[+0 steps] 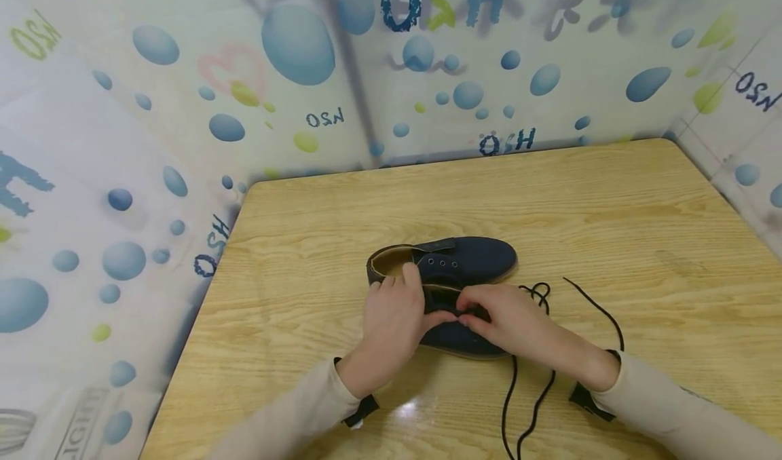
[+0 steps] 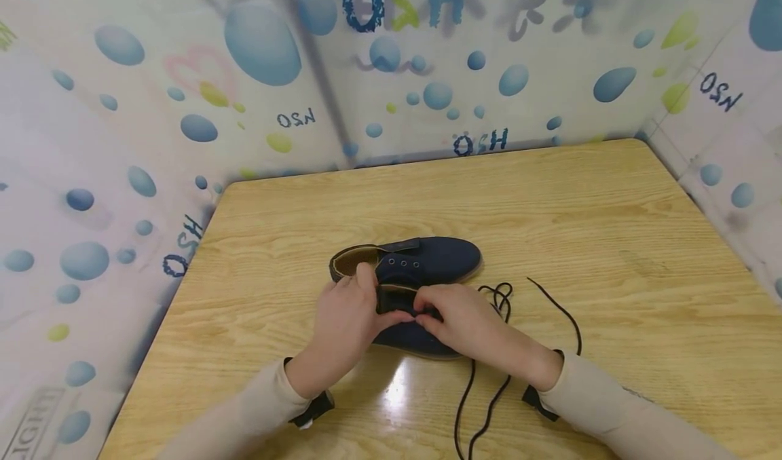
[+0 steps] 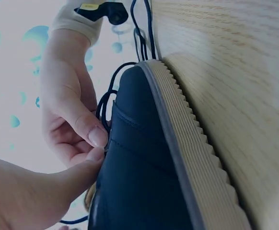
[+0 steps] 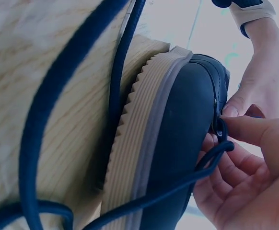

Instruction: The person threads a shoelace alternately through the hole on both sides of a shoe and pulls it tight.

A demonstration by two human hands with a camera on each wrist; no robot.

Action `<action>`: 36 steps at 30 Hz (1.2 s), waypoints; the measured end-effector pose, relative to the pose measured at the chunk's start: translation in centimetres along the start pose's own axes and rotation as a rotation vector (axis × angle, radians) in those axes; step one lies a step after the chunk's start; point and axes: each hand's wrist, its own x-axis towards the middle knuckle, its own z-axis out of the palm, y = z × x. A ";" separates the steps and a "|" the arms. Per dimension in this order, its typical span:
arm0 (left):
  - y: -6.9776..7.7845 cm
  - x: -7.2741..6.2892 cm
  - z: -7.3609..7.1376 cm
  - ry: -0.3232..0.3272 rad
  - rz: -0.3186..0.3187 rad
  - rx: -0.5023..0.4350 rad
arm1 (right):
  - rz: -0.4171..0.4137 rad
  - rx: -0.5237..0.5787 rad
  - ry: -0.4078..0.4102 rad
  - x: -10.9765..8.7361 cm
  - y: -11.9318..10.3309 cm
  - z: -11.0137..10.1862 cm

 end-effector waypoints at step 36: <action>-3.2 2.9 2.1 -0.897 0.071 -1.344 | -0.187 -0.033 0.157 -0.7 0.2 0.2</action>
